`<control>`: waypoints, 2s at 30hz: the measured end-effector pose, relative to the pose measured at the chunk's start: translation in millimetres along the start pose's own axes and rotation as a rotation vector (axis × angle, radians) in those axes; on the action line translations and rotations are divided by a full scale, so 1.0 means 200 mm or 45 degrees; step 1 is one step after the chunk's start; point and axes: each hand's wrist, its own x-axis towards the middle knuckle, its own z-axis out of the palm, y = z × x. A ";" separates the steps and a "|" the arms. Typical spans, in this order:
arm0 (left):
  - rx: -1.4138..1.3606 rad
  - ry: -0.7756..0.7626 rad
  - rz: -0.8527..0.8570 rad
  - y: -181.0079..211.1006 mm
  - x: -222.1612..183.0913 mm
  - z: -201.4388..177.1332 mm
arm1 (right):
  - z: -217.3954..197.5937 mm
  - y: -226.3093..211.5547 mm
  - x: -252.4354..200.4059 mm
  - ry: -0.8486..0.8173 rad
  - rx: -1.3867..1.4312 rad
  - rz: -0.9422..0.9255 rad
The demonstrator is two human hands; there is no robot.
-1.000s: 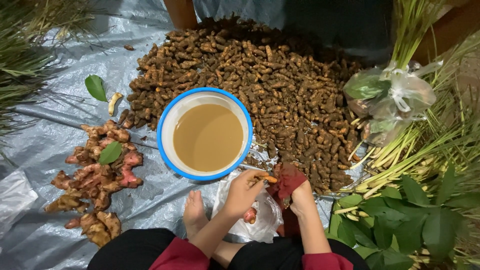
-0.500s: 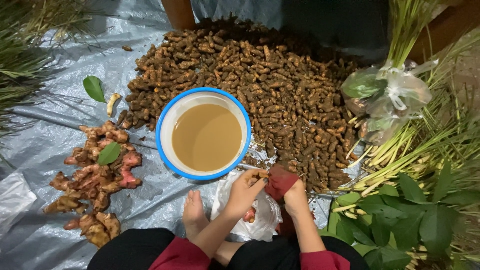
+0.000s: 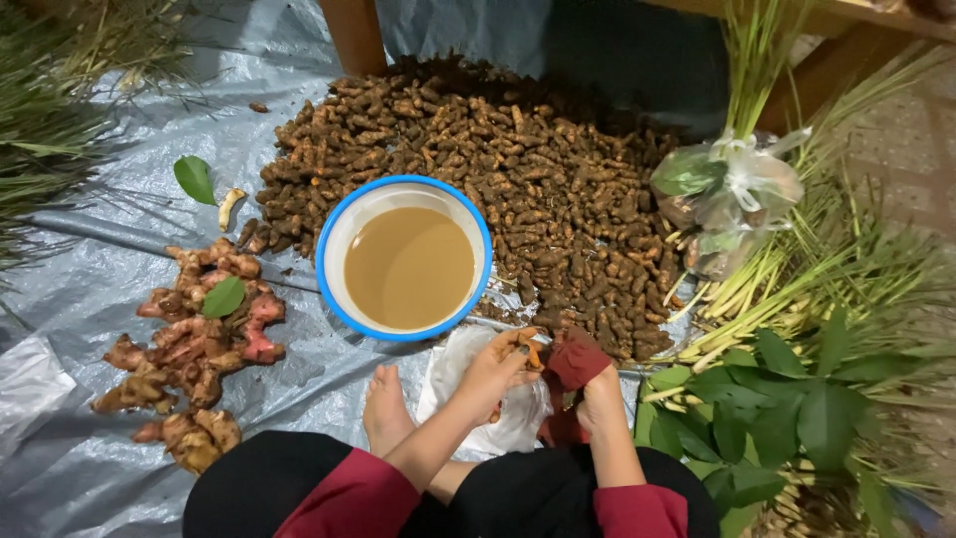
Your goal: The person sits on the floor and cleans small roots by hand, سپس picks leaves from bundles of stalks and places them together on the floor.
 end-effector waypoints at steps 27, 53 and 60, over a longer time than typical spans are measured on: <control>1.222 0.055 0.829 -0.21 -0.16 -0.10 | -0.21 0.23 -0.19 -0.191 -0.579 -0.107; 0.856 -0.051 0.067 -0.33 -0.15 -0.14 | -0.13 0.26 -0.19 0.043 -0.564 -0.100; 0.317 -0.083 0.029 -0.28 -0.23 -0.08 | -0.13 0.15 -0.16 0.068 -0.151 -0.009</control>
